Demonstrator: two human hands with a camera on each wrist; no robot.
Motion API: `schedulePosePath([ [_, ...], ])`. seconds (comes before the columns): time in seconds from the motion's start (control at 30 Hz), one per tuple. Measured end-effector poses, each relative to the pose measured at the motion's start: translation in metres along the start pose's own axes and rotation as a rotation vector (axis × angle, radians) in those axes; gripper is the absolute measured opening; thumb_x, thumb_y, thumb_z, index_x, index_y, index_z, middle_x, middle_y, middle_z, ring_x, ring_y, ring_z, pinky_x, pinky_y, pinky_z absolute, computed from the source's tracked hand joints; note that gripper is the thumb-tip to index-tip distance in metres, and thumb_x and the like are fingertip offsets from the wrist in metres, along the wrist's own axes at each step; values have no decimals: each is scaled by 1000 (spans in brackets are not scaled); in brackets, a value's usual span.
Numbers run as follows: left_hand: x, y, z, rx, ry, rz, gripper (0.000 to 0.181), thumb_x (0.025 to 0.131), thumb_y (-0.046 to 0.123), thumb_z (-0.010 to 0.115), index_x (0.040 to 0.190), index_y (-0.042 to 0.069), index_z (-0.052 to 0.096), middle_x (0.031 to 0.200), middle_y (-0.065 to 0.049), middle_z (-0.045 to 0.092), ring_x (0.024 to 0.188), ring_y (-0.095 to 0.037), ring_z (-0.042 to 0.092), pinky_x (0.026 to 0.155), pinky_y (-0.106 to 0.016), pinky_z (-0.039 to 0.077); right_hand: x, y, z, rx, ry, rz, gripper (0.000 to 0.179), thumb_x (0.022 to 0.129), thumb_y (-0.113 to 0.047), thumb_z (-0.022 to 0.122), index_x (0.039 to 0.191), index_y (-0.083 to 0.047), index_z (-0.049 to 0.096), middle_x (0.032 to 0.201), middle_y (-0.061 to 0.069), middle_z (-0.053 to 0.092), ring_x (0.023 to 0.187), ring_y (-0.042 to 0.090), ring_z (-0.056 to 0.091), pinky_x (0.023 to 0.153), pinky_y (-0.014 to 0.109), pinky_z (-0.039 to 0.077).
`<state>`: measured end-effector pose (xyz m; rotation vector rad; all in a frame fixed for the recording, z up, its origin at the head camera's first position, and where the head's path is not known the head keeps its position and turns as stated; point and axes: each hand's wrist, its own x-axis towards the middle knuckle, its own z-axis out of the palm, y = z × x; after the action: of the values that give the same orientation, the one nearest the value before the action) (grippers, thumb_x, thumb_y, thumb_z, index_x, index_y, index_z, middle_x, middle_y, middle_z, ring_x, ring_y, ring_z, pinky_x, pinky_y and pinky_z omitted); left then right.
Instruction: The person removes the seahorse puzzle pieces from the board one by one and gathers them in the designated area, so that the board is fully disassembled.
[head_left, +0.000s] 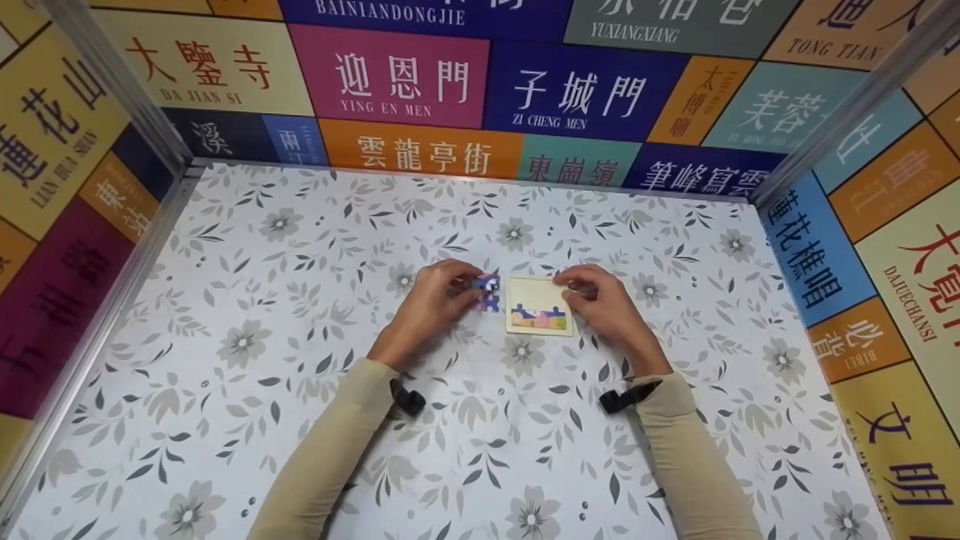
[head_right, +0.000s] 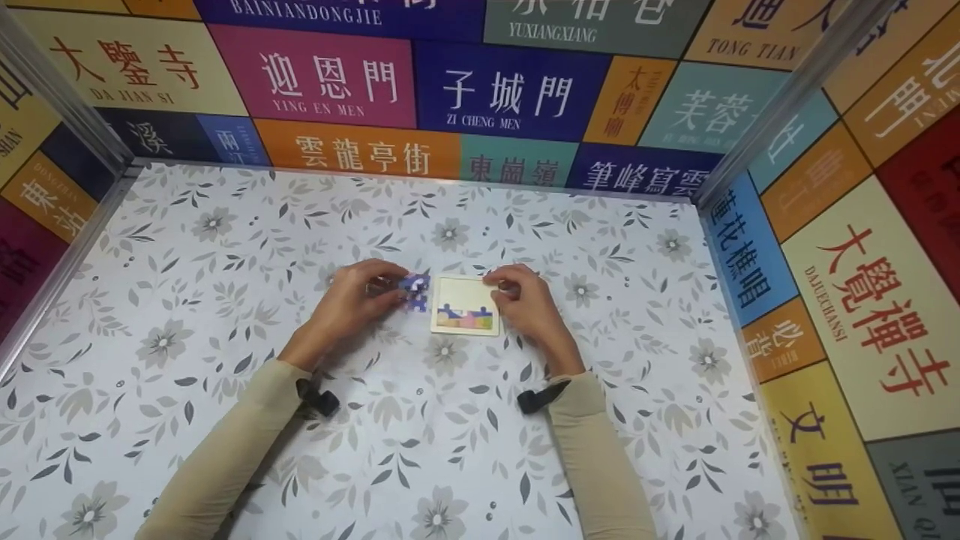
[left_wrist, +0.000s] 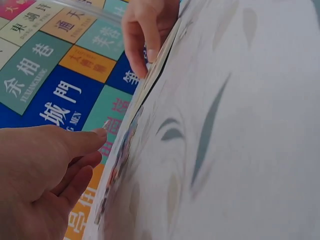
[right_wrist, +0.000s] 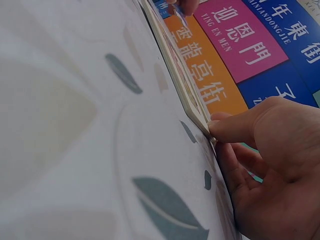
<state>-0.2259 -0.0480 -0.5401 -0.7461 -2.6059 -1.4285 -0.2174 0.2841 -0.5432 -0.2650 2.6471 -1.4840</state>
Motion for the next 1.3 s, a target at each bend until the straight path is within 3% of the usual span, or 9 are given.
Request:
schedulePosePath([
  [0.3, -15, -11, -17, 43, 29, -9, 28, 94, 10, 84, 122, 6, 80, 118, -12, 80, 107, -26, 75, 98, -39, 61, -2, 0, 1, -5, 5, -11, 25, 103, -5, 70, 126, -8, 78, 139, 12, 66, 123, 27, 63, 97, 20, 51],
  [0.57, -32, -20, -30, 14, 32, -48, 32, 94, 9, 84, 126, 5, 79, 117, -12, 79, 102, -25, 75, 92, -40, 62, -2, -1, 2, -9, 1, 7, 25, 103, -6, 70, 127, -9, 77, 140, 10, 66, 127, 27, 63, 101, 24, 51],
  [0.83, -40, -25, -42, -17, -37, -88, 32, 94, 10, 85, 126, 7, 79, 112, -12, 78, 94, -24, 74, 85, -39, 61, -2, -1, 1, -11, -1, 15, 24, 104, -6, 69, 126, -10, 78, 141, 10, 66, 129, 28, 63, 101, 23, 50],
  [1.07, -39, -23, -51, 4, -129, -103, 32, 95, 7, 82, 127, 4, 78, 114, -14, 78, 96, -26, 73, 86, -41, 61, -2, -3, 0, -8, 6, 17, 24, 103, -4, 69, 125, -10, 78, 140, 9, 66, 129, 28, 63, 106, 33, 51],
  [1.3, -40, -25, -54, 19, -141, -105, 29, 94, 5, 82, 123, 5, 79, 114, -13, 77, 96, -25, 73, 86, -41, 62, 0, 0, 1, -1, 8, -1, 24, 102, -4, 70, 125, -5, 78, 139, 14, 67, 127, 32, 64, 99, 21, 50],
])
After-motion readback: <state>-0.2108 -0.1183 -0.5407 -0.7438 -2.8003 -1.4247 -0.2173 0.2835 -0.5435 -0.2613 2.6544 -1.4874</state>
